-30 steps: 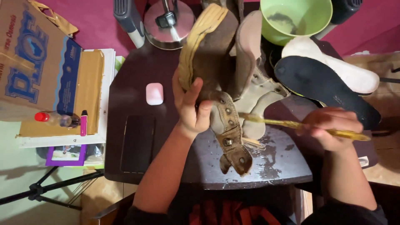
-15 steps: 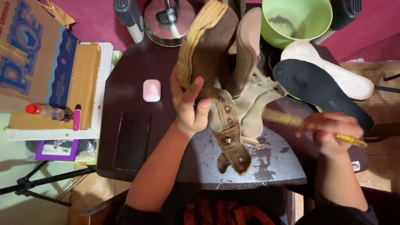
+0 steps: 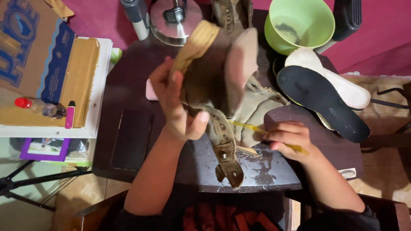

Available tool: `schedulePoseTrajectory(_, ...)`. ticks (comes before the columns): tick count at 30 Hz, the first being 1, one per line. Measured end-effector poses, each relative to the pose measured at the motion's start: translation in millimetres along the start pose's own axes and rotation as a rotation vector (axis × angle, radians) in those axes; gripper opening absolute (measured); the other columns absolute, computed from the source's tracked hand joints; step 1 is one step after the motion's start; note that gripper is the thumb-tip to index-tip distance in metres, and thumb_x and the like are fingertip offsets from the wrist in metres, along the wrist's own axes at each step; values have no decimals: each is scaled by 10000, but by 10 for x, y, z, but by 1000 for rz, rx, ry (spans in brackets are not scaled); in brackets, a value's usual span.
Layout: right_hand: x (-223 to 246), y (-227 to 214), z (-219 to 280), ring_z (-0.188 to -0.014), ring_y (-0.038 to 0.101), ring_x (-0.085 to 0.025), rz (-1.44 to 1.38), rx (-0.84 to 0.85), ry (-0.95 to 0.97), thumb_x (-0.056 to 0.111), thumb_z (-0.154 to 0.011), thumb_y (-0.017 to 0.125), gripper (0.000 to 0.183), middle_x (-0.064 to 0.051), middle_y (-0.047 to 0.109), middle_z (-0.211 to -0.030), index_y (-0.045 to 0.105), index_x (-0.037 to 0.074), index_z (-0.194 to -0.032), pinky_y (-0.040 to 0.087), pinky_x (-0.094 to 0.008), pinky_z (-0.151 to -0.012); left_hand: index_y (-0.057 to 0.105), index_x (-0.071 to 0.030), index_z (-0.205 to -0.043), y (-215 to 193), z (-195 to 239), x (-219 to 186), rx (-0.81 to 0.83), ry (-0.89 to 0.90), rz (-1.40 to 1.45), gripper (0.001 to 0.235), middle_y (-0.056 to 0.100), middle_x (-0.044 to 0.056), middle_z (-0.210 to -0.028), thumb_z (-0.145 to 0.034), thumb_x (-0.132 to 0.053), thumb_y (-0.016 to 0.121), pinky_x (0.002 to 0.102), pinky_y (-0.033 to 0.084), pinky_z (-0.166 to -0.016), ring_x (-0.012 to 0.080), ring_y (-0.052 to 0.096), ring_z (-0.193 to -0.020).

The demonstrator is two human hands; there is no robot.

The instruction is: The person cleans a brown shoe using a yellow toothbrush and a liquid from a green bowl. They scrub the shoe's exterior, sole, and interior, occasionally dipping the brush into the bowl to reload the cleaning solution.

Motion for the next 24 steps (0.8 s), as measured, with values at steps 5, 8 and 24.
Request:
schedulePoseTrajectory(5,50,-131,2,-661,719,-209,143,124,-16,291,-969,599,314,-103,707,-807,706,10,-880,590,-301,-597,380,-318,-1594,-32,-230,-211,-41,-175,-106,668,342,165,-1562,-1004,-546,594,533,539,-1210,365,482,-1451)
schedulePoseTrajectory(8,30,-340,185,-684,745,-202,119,81,53,201,-878,724,184,-111,738,-824,710,20,-908,630,-276,-626,366,-283,-1590,-6,-122,-215,-2,-166,-167,634,383,223,-1534,-1048,-483,626,557,550,-1171,404,511,-1410)
schedulePoseTrajectory(24,85,-451,258,-907,779,-302,216,70,-82,140,-947,641,156,-229,707,-1074,662,-11,-915,672,-332,-829,411,-357,-1557,95,28,-283,17,-163,-26,499,341,224,-1557,-1097,-312,601,611,516,-1250,527,468,-1468)
Point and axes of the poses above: each hand's wrist, its own z-axis away from the middle knuckle, its own y-axis out of the palm, x = y × z, the point moved 1 cm from there along -z, towards the middle knuckle
